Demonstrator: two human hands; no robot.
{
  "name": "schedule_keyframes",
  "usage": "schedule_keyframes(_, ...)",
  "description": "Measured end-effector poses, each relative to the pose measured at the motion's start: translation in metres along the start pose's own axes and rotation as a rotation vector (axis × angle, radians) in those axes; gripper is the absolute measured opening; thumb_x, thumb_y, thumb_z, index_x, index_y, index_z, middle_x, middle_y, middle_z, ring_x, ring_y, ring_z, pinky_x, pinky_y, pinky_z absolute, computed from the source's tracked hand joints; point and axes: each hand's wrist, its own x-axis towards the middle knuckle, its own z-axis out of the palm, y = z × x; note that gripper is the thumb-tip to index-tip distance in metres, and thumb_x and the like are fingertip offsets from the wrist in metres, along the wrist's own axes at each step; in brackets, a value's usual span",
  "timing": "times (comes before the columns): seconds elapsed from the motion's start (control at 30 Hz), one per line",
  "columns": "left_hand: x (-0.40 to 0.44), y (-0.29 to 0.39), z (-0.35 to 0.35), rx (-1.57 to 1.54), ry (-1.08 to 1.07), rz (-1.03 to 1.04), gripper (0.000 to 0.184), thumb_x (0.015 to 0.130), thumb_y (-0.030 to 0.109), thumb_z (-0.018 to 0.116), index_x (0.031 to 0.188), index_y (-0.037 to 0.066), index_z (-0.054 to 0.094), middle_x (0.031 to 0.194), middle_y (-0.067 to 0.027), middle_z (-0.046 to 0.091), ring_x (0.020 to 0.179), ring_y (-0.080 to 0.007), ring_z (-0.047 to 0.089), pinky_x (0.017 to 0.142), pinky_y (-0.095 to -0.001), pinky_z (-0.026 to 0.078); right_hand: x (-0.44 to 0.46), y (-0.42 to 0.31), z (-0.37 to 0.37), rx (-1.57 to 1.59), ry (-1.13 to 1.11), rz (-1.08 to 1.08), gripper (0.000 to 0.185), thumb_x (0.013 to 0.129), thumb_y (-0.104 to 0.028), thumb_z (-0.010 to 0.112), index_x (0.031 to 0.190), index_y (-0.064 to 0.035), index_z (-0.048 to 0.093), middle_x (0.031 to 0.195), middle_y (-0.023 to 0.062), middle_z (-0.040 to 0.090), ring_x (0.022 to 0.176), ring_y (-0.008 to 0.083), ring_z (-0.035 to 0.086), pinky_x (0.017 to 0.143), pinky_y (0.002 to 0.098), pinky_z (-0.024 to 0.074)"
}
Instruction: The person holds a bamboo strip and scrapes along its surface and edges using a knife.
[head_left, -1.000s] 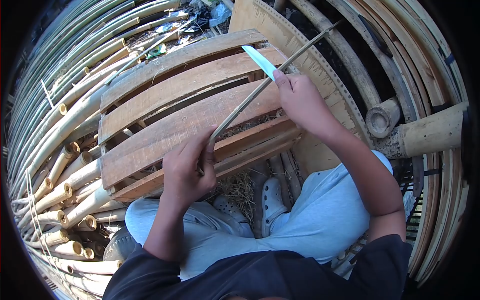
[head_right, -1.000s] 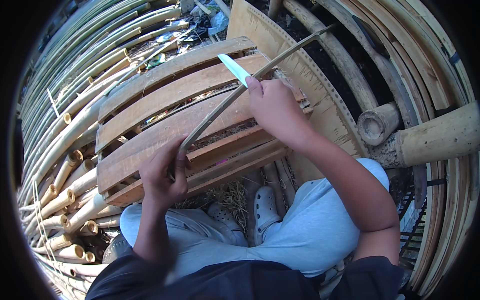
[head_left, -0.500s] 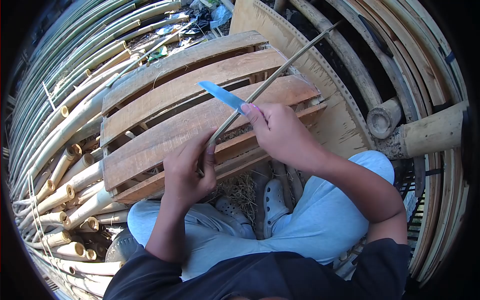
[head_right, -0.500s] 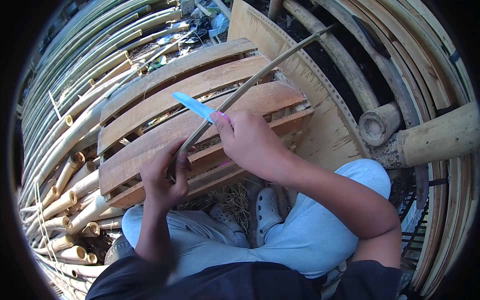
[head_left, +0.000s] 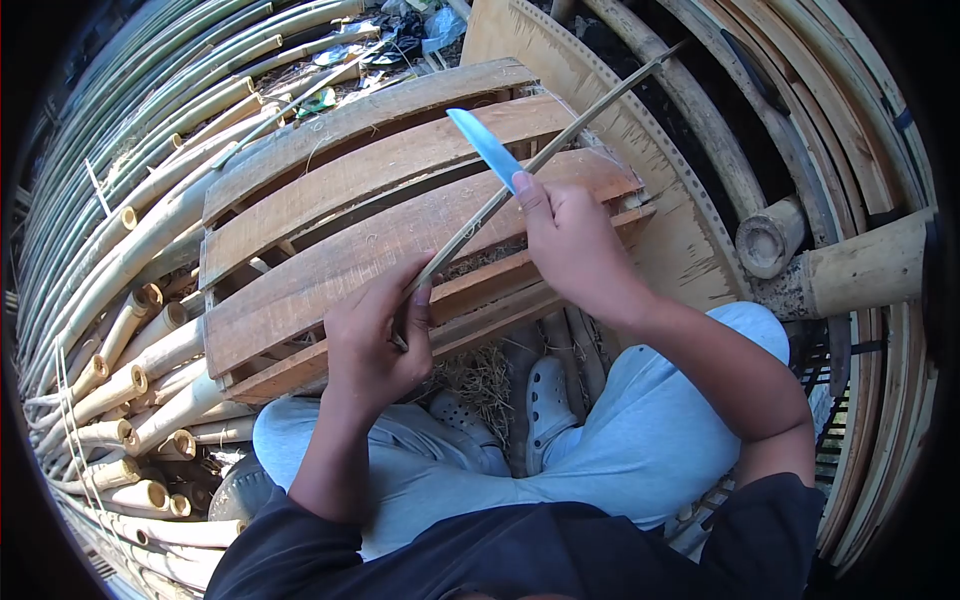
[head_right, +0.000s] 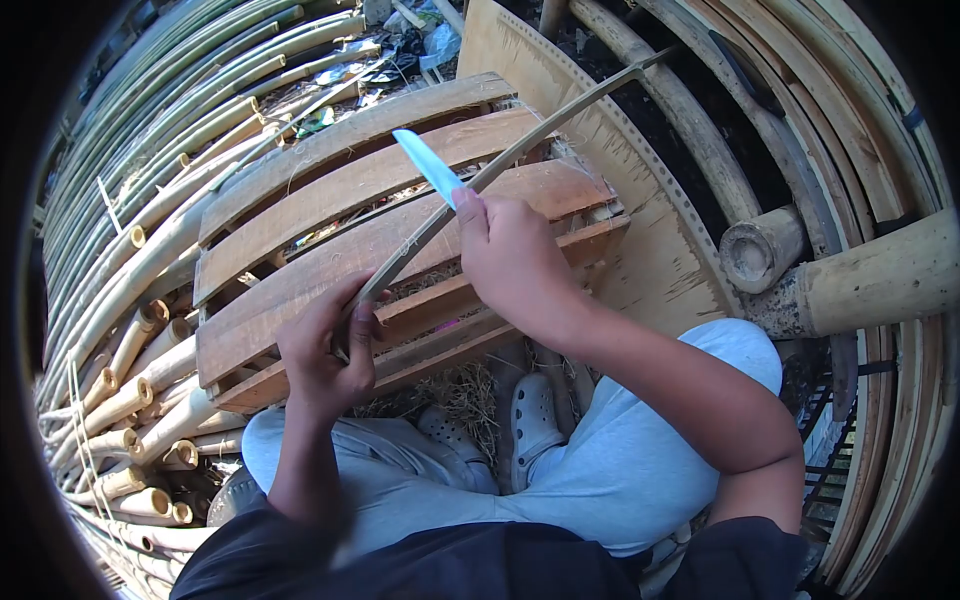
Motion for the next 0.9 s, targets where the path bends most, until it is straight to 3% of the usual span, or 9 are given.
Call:
schedule_keyframes(0.07,0.0,-0.001,0.0,-0.003,-0.01,-0.019,0.028,0.095,-0.005,0.062,0.122,-0.003,0.068,0.094,-0.011,0.077,0.067,-0.0118,0.071,0.06,-0.0244,0.055,-0.022,-0.007,0.015,0.002,-0.142,-0.102,0.052,0.109,-0.034,0.047,0.082,0.0068,0.063,0.059,0.0251,0.057,0.061,0.0449,0.063,0.058,0.0499,0.0465)
schedule_keyframes(0.13,-0.001,-0.003,0.0,0.0,-0.023,-0.043,0.028,0.095,-0.004,0.063,0.123,-0.003,0.067,0.094,-0.0112,0.077,0.068,-0.0119,0.071,0.061,-0.0245,0.055,-0.025,-0.01,0.012,0.023,-0.192,-0.108,0.055,0.109,-0.036,0.047,0.078,0.0066,0.062,0.056,0.0202,0.056,0.053,0.035,0.06,0.055,0.0459,0.0457)
schedule_keyframes(0.17,-0.001,-0.003,0.0,-0.022,-0.019,-0.036,0.028,0.095,-0.004,0.063,0.123,-0.003,0.067,0.095,-0.0113,0.077,0.069,-0.0118,0.071,0.062,-0.0243,0.055,-0.022,-0.009,0.007,0.025,-0.195,-0.108,0.055,0.109,-0.036,0.047,0.078,0.0066,0.062,0.056,0.0202,0.056,0.053,0.035,0.06,0.055,0.0459,0.0457)
schedule_keyframes(0.23,-0.002,-0.004,-0.001,-0.042,-0.015,-0.03,0.028,0.095,-0.003,0.064,0.123,-0.004,0.067,0.096,-0.0114,0.077,0.071,-0.0118,0.072,0.063,-0.0242,0.056,-0.009,-0.007,-0.004,0.101,-0.232,0.096,0.05,0.108,-0.043,0.053,0.079,-0.0019,0.062,0.06,-0.001,0.048,0.058,0.0071,0.042,0.054,0.0315,0.0364)
schedule_keyframes(0.37,0.0,-0.002,-0.008,-0.048,-0.073,-0.025,0.034,0.093,0.002,0.069,0.126,-0.004,0.065,0.101,-0.0133,0.076,0.079,-0.0148,0.074,0.072,-0.026,0.058,0.004,0.003,-0.002,0.183,-0.098,0.041,0.053,0.098,-0.048,0.069,0.07,-0.0029,0.065,0.056,-0.0012,0.052,0.054,0.0077,0.046,0.05,0.0338,0.0396)
schedule_keyframes(0.43,0.0,-0.001,-0.012,-0.045,-0.119,-0.033,0.037,0.092,0.003,0.07,0.128,-0.004,0.064,0.103,-0.0142,0.076,0.083,-0.0162,0.075,0.076,-0.0268,0.059,0.007,0.004,-0.004,0.211,-0.108,0.101,0.052,0.098,-0.047,0.069,0.071,-0.0031,0.065,0.056,-0.0019,0.052,0.054,0.0071,0.045,0.05,0.0326,0.0392)
schedule_keyframes(0.5,0.001,-0.002,-0.014,-0.145,-0.146,-0.069,0.052,0.083,0.012,0.08,0.131,0.0,0.064,0.101,-0.0168,0.076,0.093,-0.0277,0.077,0.081,-0.0336,0.057,0.008,0.003,-0.006,0.239,-0.12,0.16,0.05,0.098,-0.046,0.069,0.071,-0.0033,0.066,0.057,-0.0027,0.051,0.054,0.0064,0.045,0.05,0.0314,0.0388)
schedule_keyframes(0.73,0.008,-0.007,-0.03,-0.38,-0.324,-0.018,0.069,0.084,0.014,0.079,0.146,-0.001,0.051,0.107,-0.0172,0.076,0.105,-0.0264,0.074,0.094,-0.0368,0.054,0.009,-0.002,-0.009,0.402,-0.118,0.271,0.044,0.1,-0.041,0.068,0.07,-0.0109,0.055,0.058,-0.0057,0.047,0.046,0.0051,0.043,0.041,0.0275,0.0336)
schedule_keyframes(0.9,0.007,-0.008,-0.039,-0.685,-0.498,-0.307,0.056,0.094,0.012,0.07,0.145,-0.002,0.052,0.108,-0.013,0.075,0.104,-0.0216,0.073,0.086,-0.0333,0.057,0.017,0.004,-0.017,0.47,-0.072,0.295,0.042,0.1,-0.038,0.067,0.072,-0.0117,0.052,0.058,-0.0064,0.043,0.043,0.0049,0.04,0.038,0.0257,0.0309)
